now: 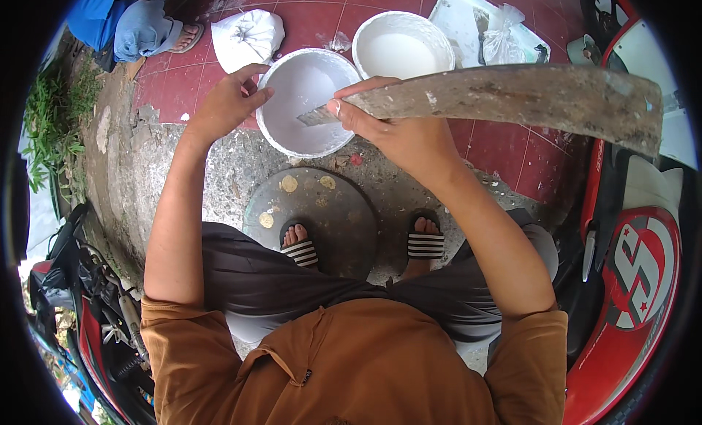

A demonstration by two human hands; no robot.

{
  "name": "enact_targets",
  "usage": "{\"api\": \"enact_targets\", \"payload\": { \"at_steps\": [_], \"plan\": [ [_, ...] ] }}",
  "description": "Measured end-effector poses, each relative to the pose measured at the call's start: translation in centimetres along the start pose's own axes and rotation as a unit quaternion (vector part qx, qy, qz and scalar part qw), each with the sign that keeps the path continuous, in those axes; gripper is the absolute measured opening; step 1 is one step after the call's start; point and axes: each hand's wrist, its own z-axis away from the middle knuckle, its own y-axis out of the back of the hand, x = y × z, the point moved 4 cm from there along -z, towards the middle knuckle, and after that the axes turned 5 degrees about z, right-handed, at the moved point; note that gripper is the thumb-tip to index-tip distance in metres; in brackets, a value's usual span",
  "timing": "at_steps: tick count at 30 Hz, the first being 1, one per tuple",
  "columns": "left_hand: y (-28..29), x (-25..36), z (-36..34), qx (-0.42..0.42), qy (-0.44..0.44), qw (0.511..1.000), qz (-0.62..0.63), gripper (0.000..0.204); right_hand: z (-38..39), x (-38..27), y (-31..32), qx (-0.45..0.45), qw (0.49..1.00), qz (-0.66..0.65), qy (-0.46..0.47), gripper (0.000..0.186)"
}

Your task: The person stirs white paint in a bucket using a wooden stick while another bucket of paint and a bag of material sit nearby on a tiled floor.

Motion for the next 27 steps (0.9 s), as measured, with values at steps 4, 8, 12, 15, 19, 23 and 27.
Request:
{"api": "enact_targets", "payload": {
  "at_steps": [4, 8, 12, 15, 19, 23, 27],
  "plan": [
    [0.1, -0.1, 0.0, 0.001, 0.004, 1.0, -0.005, 0.052, -0.7, -0.2, 1.0, 0.054, 0.996, 0.032, 0.07, 0.023],
    [0.1, 0.0, 0.1, 0.003, 0.006, 1.0, -0.007, 0.052, -0.4, -1.6, 1.6, 0.064, 0.984, 0.127, 0.105, 0.02],
    [0.1, -0.1, -0.1, -0.001, 0.003, 1.0, -0.003, 0.052, 0.2, -0.8, 0.7, 0.015, 0.992, 0.116, 0.054, 0.022],
    [0.1, -0.1, -0.2, 0.0, 0.011, 1.0, -0.012, 0.052, 0.2, -0.8, 0.4, 0.01, 0.999, 0.046, 0.014, 0.021],
    [0.0, -0.6, -0.4, -0.01, 0.013, 1.0, -0.002, 0.055, -0.8, -0.3, 0.9, 0.044, 0.996, 0.04, 0.069, 0.02],
    [0.1, -0.3, -0.1, -0.003, 0.018, 1.0, -0.003, 0.053, -0.8, -1.7, 1.7, 0.061, 0.981, 0.118, 0.138, 0.02],
    [0.2, 0.1, -0.1, -0.006, 0.02, 1.0, -0.008, 0.052, -0.3, -1.7, 2.0, 0.053, 0.982, 0.145, 0.111, 0.019]
  ]
}}
